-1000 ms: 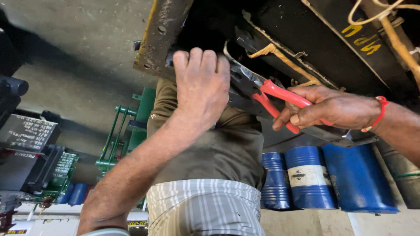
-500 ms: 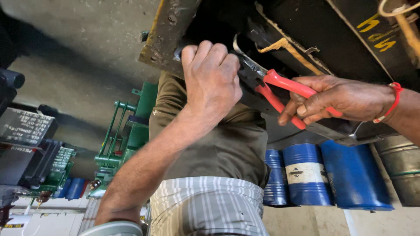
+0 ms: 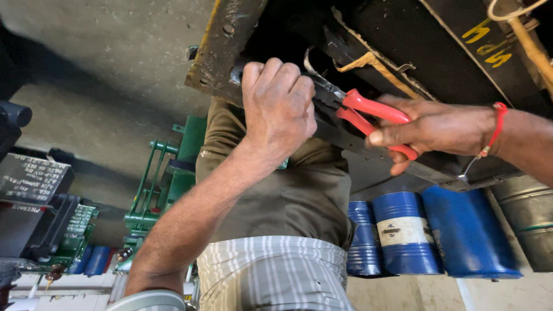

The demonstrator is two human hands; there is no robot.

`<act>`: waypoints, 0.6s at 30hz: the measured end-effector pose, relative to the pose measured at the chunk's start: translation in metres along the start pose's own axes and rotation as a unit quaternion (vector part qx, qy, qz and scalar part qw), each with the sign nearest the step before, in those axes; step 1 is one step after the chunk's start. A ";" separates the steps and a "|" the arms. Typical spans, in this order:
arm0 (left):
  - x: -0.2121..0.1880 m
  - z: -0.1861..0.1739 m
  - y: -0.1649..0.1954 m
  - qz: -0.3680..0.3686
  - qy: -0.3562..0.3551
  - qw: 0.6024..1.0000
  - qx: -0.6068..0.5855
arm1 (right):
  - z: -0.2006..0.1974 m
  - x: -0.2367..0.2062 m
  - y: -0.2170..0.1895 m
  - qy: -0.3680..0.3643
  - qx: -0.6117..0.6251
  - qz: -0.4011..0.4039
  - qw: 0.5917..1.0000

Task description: The person works on an electrical assembly, stripping and bending wires, then using pliers to secure connections on a metal frame. They later retrieve and sort small brass ferrules from an orange container.

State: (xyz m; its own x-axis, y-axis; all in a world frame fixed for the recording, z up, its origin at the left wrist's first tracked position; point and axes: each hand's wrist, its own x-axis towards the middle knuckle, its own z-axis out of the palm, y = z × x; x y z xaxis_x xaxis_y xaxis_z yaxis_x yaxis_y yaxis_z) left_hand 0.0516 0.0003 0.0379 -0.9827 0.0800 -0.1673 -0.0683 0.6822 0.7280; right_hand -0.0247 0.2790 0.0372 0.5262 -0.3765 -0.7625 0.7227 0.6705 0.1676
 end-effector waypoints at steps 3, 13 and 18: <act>-0.001 0.000 -0.002 0.013 0.000 1.000 -0.003 | 0.006 0.008 0.001 -0.066 0.060 0.049 0.995; 0.005 0.002 0.020 0.054 -0.012 0.998 -0.007 | 0.040 -0.022 0.038 0.238 -0.326 0.010 0.915; -0.062 -0.019 0.078 0.077 -0.171 0.974 -0.124 | 0.106 -0.064 0.133 0.072 -0.153 0.014 0.985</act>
State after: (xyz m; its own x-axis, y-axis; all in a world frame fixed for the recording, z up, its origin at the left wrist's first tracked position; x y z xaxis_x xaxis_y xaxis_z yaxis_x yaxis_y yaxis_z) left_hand 0.1041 0.0354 0.1177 -0.8721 0.4350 -0.2240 -0.0050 0.4499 0.8931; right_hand 0.0852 0.3243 0.1747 0.4593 -0.2747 -0.8448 0.5273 0.8496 0.0104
